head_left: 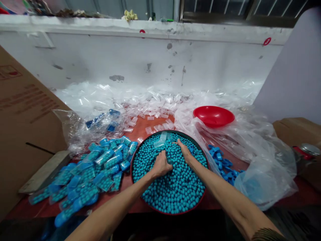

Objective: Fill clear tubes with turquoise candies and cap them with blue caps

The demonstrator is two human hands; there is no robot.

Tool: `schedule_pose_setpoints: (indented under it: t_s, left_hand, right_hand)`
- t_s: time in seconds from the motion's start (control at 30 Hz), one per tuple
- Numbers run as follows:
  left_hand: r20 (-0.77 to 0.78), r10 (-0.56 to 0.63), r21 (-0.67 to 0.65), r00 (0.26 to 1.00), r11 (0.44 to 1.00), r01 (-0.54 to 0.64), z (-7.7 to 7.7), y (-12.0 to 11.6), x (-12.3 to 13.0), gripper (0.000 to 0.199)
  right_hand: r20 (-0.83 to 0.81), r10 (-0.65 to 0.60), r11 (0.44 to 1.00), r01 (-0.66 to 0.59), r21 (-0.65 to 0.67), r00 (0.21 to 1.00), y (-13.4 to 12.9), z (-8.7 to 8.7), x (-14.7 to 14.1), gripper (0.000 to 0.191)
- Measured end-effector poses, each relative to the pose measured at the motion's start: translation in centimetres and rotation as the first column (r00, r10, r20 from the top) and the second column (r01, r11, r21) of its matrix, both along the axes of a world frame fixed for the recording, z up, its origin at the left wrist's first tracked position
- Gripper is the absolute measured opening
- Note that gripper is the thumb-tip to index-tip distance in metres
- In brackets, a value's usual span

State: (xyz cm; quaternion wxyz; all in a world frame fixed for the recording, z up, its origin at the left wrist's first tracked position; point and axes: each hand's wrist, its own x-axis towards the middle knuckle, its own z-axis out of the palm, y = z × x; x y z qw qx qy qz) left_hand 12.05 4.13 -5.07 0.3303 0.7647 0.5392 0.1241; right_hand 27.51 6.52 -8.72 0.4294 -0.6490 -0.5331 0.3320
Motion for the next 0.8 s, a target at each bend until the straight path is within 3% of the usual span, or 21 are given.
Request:
schedule_pose_setpoints:
  t_s: [0.13,0.23,0.3,0.4,0.47,0.6,0.8]
  left_hand:
    - [0.179,0.012,0.000,0.984,1.000,-0.012,-0.4,-0.8,0.6,0.054]
    - [0.400,0.048,-0.063,0.915,0.998,-0.024,-1.2,-1.2,0.8,0.061]
    - [0.464,0.071,-0.105,0.883,0.994,-0.024,-1.8,-1.2,0.8,0.067]
    - [0.392,0.027,-0.079,0.920,0.997,0.005,-2.4,-1.1,0.8,0.075]
    - [0.283,-0.034,-0.015,0.958,0.999,0.040,-2.4,-1.0,0.7,0.068]
    - [0.131,-0.078,0.024,0.988,0.997,0.075,-2.2,-0.9,0.0,0.056]
    - [0.240,-0.155,0.034,0.958,0.988,0.151,-1.5,-0.5,-1.5,0.063]
  right_hand:
    - [-0.068,0.010,1.000,-0.010,-0.013,0.998,-1.3,1.0,-1.2,0.055]
    - [-0.093,-0.001,1.000,0.001,-0.003,0.996,-2.0,1.3,-1.9,0.056]
    - [-0.083,-0.007,1.000,0.008,0.018,0.997,-2.4,1.5,-2.3,0.050]
    - [-0.038,0.018,0.998,-0.016,0.061,0.999,-3.2,1.8,-2.9,0.038]
    - [-0.006,0.042,0.995,-0.042,0.086,0.999,-3.9,2.1,-3.3,0.034]
    - [0.184,0.122,0.986,-0.140,0.086,0.975,-5.0,3.0,-4.1,0.042]
    - [0.366,0.361,0.919,-0.395,0.019,0.858,-5.5,5.1,-2.8,0.038]
